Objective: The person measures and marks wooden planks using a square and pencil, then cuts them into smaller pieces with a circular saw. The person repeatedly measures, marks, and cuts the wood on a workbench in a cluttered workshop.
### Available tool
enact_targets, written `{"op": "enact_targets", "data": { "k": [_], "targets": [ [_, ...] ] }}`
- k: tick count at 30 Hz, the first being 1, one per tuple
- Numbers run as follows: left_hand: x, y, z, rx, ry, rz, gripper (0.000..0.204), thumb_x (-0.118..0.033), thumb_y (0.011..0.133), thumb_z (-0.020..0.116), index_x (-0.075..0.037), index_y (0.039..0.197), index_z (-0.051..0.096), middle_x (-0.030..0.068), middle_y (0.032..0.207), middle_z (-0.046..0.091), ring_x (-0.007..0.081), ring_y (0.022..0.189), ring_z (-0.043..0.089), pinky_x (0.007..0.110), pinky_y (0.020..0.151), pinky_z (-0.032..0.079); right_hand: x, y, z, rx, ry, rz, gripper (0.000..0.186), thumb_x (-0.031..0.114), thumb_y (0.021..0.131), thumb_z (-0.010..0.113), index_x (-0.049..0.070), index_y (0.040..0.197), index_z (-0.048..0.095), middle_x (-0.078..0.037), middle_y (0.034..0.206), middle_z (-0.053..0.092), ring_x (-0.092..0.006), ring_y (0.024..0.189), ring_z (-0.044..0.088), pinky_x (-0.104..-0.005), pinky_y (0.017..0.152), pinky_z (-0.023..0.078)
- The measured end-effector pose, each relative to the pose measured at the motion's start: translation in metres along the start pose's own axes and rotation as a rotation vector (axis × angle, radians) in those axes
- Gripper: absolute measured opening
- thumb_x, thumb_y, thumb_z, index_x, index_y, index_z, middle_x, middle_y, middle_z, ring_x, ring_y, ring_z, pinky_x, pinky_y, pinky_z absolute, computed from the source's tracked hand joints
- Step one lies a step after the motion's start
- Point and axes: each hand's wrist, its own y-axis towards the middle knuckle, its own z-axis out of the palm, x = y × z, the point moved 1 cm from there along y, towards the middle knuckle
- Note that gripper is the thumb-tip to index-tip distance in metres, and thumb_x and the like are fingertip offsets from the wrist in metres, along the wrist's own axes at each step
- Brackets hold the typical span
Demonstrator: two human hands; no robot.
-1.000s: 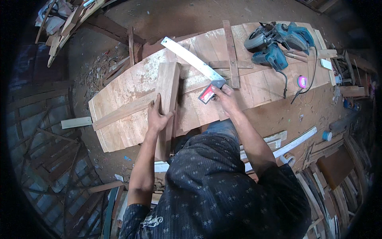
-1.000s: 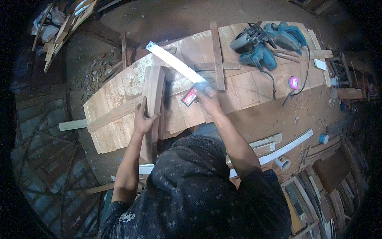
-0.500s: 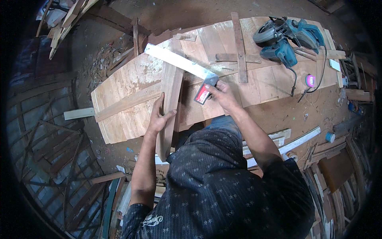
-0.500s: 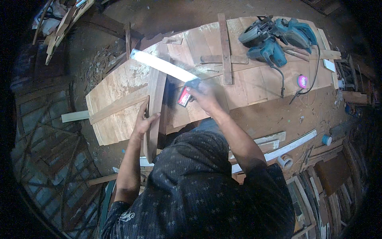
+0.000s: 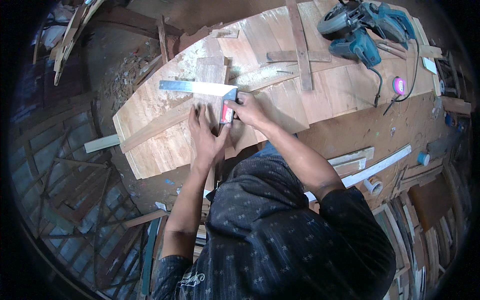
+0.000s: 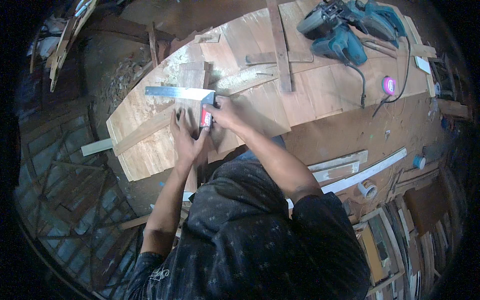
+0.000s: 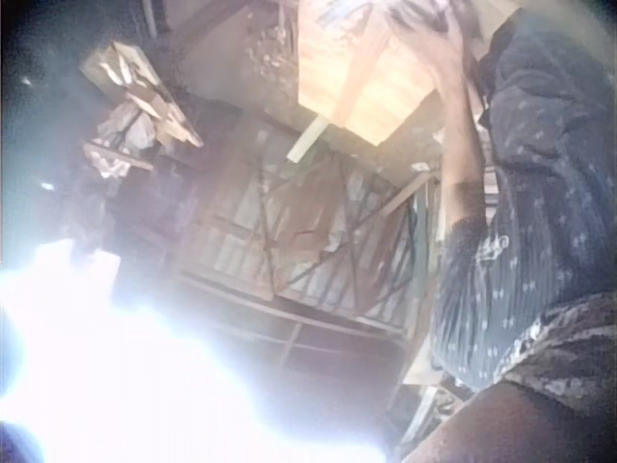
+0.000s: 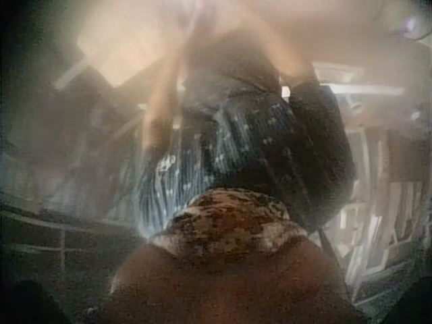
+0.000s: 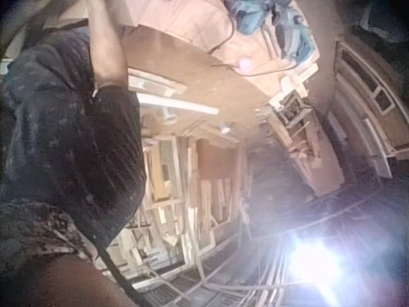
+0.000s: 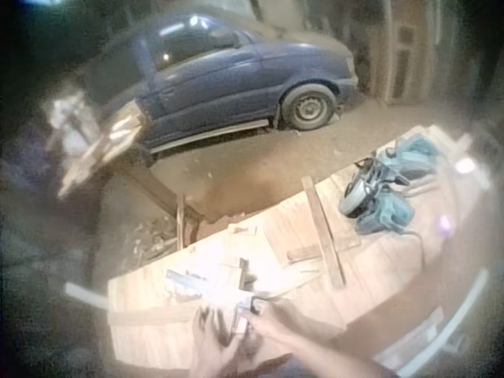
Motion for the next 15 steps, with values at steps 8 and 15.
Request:
{"op": "enact_targets", "data": {
  "k": [8,15],
  "targets": [
    [0.006,0.038,0.025,0.128,0.121,0.174,0.098,-0.054,0.078,0.075,-0.004,0.156,0.041,0.0282,0.160,0.033,0.0491,0.149,0.029,0.065,0.124,0.015,0.022,-0.017,-0.012,-0.185,-0.130,-0.197,0.030,0.021,0.098,0.074,-0.003,0.116,0.071,-0.008,0.104,0.075,-0.0117,0.092,0.068,-0.0302,0.080,0.056],
    [0.001,0.037,0.025,0.181,0.198,0.132,0.096,-0.058,0.084,0.068,-0.011,0.162,0.037,0.0249,0.167,0.027,0.0437,0.157,0.021,0.065,0.126,0.007,0.215,-0.210,-0.146,-0.072,0.088,-1.141,0.040,0.030,0.109,0.051,0.003,0.138,0.061,-0.020,0.126,0.070,-0.0284,0.119,0.067,-0.0433,0.101,0.055]
  ]
}}
